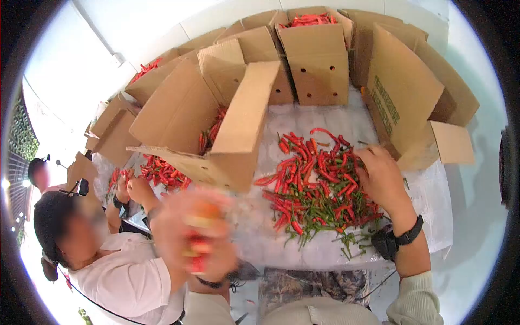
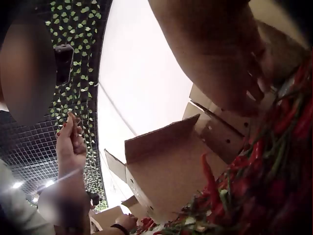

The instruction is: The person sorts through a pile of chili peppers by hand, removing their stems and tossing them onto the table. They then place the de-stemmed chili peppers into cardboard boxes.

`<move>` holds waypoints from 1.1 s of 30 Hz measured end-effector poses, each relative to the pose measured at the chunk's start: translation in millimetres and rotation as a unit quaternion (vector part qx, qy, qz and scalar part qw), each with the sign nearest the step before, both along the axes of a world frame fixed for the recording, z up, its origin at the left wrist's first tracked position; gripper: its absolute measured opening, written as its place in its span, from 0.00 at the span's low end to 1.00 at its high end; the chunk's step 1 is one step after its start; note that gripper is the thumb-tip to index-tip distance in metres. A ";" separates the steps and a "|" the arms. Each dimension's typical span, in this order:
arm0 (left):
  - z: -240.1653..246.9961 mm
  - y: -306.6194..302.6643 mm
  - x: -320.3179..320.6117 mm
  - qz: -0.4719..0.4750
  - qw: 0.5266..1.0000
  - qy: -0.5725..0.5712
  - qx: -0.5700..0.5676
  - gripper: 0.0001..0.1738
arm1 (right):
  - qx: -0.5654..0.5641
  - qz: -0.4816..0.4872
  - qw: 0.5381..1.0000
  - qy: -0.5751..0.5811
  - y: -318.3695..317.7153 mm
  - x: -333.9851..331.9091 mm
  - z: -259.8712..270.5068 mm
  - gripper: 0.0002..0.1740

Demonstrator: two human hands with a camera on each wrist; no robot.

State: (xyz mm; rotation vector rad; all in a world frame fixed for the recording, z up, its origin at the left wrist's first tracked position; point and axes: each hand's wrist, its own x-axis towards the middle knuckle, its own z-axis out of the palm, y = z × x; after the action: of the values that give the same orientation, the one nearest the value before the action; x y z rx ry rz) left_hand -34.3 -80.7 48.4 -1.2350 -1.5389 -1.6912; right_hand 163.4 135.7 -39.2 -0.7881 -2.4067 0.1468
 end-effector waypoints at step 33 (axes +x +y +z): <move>-130.8 98.1 -45.4 -0.234 0.828 -0.115 -0.497 0.12 | -0.038 0.128 0.991 0.019 -1.8 -23.9 -5.6 0.13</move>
State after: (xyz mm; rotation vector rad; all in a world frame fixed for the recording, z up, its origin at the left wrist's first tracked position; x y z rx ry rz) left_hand -79.7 17.4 -82.4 -2.1040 -2.5950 -1.2888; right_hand 139.5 133.9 -44.8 -0.5010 -2.4700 0.3542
